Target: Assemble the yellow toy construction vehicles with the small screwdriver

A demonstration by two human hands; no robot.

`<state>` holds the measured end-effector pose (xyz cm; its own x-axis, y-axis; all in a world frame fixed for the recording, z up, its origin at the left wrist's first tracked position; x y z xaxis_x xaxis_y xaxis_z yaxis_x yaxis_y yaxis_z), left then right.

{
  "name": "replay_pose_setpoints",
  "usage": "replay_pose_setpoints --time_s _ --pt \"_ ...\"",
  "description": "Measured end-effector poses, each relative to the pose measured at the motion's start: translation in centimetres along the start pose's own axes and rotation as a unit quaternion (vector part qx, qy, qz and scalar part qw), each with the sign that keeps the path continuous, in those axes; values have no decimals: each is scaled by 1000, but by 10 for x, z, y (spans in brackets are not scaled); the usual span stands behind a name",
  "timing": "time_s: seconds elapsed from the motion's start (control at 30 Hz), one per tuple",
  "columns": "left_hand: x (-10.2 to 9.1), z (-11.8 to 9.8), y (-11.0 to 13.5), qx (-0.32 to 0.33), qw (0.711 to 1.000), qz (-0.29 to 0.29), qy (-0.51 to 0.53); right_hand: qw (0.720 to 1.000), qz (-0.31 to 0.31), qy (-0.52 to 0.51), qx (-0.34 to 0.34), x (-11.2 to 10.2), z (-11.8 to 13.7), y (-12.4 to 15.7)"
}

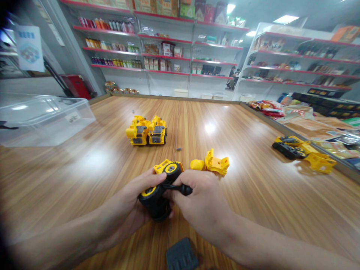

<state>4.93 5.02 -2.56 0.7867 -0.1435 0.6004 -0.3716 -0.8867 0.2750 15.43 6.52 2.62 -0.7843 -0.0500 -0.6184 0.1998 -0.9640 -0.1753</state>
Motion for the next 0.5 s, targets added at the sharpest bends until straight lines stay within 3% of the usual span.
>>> replay_pose_setpoints --time_s 0.27,0.4,0.5 --pt "-1 4 -1 -24 999 -5 37 997 -2 74 -6 -3 7 2" --pt "-3 3 -5 -39 996 4 79 997 29 41 -55 -7 21 4" --pt "-3 0 -5 -44 994 0 99 996 5 42 -82 -15 25 4"
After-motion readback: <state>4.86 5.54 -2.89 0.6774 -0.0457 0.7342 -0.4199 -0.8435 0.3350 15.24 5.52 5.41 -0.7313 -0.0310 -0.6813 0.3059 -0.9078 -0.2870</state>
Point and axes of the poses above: each hand's wrist, its own y-axis away from the middle knuckle, its own x-axis out of the palm, z = x × y, the point moved 9 cm from there along -y, towards the middle knuckle, and after that the axes turned 8 degrees about x, right-handed, at the moved point
